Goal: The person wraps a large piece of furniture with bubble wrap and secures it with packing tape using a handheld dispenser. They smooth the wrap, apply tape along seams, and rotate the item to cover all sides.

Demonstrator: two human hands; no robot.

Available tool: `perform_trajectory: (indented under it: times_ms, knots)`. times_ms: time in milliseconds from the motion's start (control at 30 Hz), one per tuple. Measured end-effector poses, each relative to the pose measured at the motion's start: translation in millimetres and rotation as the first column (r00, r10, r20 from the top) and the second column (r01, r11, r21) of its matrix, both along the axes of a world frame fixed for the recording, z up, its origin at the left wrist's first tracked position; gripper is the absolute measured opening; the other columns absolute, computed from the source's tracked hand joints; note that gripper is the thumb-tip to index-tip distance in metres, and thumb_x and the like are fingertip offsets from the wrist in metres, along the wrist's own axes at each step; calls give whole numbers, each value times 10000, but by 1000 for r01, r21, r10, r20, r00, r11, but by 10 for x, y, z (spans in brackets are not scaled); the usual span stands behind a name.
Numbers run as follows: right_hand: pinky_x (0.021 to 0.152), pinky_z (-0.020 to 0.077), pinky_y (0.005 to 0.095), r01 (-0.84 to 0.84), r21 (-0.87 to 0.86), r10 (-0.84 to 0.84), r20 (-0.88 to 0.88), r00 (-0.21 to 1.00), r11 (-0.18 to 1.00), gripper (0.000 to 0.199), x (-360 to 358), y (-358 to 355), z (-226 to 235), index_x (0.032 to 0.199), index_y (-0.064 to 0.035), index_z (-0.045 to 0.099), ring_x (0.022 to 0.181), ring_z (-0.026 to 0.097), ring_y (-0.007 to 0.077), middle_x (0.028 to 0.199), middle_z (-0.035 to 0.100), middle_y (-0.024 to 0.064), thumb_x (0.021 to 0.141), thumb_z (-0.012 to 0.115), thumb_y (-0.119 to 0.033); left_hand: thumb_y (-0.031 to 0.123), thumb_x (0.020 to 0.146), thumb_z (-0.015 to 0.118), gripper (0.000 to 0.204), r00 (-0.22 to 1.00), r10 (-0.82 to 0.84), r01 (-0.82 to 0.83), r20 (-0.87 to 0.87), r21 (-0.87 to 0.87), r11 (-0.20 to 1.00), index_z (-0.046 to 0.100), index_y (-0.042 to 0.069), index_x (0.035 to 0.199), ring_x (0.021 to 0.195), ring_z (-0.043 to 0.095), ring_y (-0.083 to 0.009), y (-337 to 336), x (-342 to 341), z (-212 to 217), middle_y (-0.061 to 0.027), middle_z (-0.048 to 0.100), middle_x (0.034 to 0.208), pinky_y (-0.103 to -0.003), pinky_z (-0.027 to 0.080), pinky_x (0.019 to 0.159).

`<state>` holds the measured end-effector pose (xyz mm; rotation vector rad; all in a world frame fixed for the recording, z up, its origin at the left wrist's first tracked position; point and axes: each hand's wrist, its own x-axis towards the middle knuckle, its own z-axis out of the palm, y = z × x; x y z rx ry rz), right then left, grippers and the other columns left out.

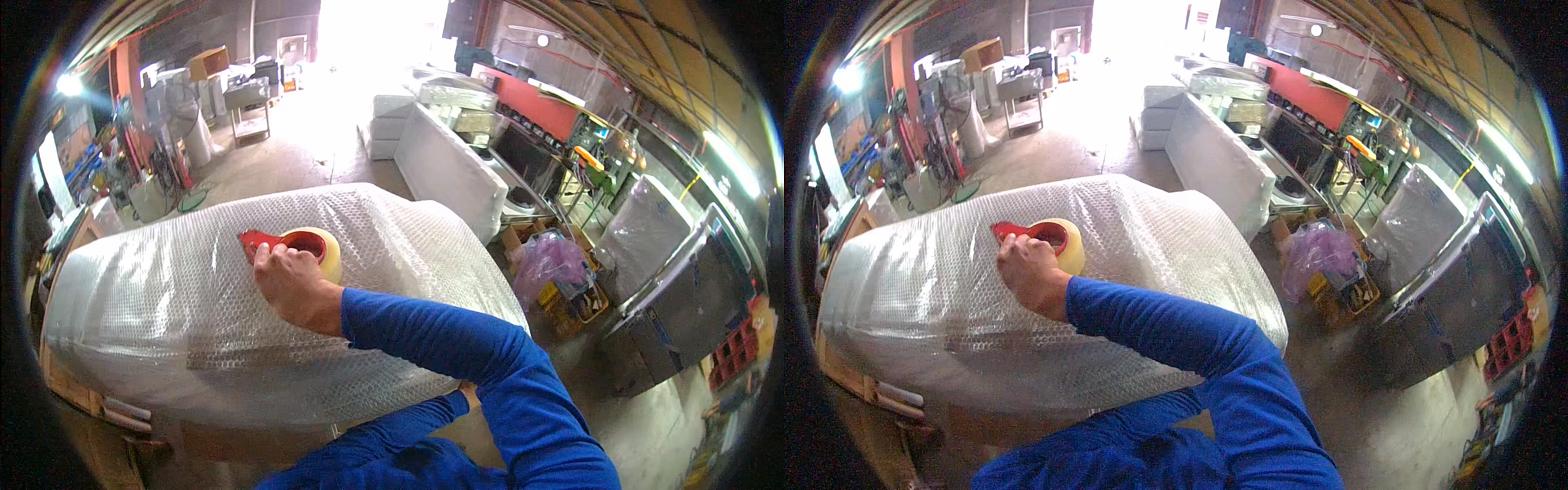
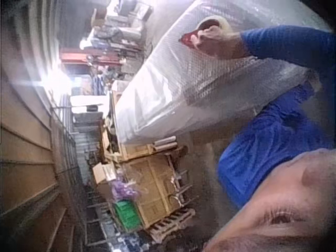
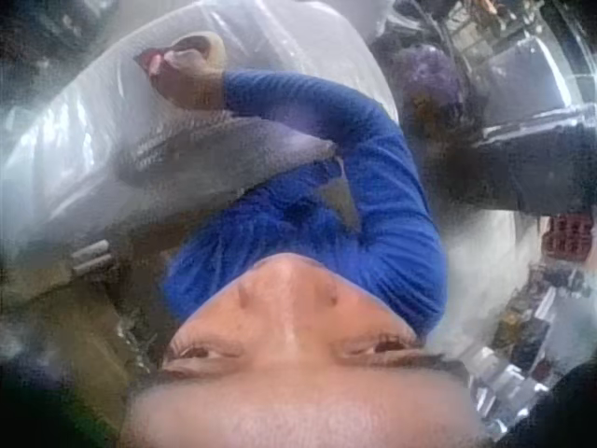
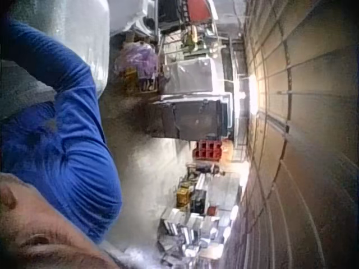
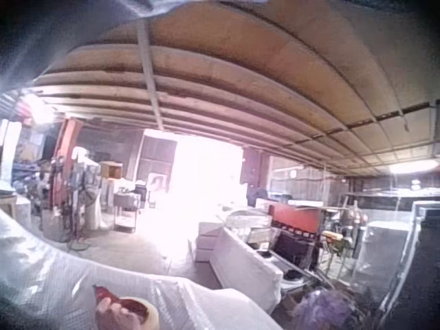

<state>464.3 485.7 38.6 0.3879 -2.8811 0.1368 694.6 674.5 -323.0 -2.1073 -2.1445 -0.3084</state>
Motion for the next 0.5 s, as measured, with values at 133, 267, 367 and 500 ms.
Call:
perform_trajectory:
  times_ms: [133,267,367,500]
  knots:
    - [975,502,533,-110,-198,87,-124,988,974,596,306,480,84,1391,69,453,1068,650,422,1159,613,305,871,669,-127,222,968,461,610,999,8,-11,32,80,997,379,20,1538,1501,312,-315,15,-63,-147,-161,320,1631,-443,222,1243]
    - [823,530,525,-181,-350,-49,-558,829,919,410,1164,1416,148,1225,62,525,885,633,458,1051,612,279,877,588,-146,211,965,467,589,980,16,-47,199,149,988,416,22,1520,1486,340,-323,24,-128,-156,-169,349,1616,-447,257,1231]
    - [834,569,407,-108,-719,-281,-398,873,686,484,2255,2339,103,1382,2,491,1002,712,268,1159,702,182,959,653,-169,218,961,461,616,964,44,20,-261,239,971,396,27,1543,1500,319,-319,-82,-190,-56,-155,330,1631,-456,241,1239]
    - [1111,451,399,-214,-945,-425,-304,853,247,1077,3137,3042,-670,1572,-45,317,1357,510,261,1499,487,146,701,938,-165,291,908,566,715,947,0,76,-320,224,972,387,24,1547,1491,296,-352,-177,-264,130,-145,347,1606,-550,285,1197]
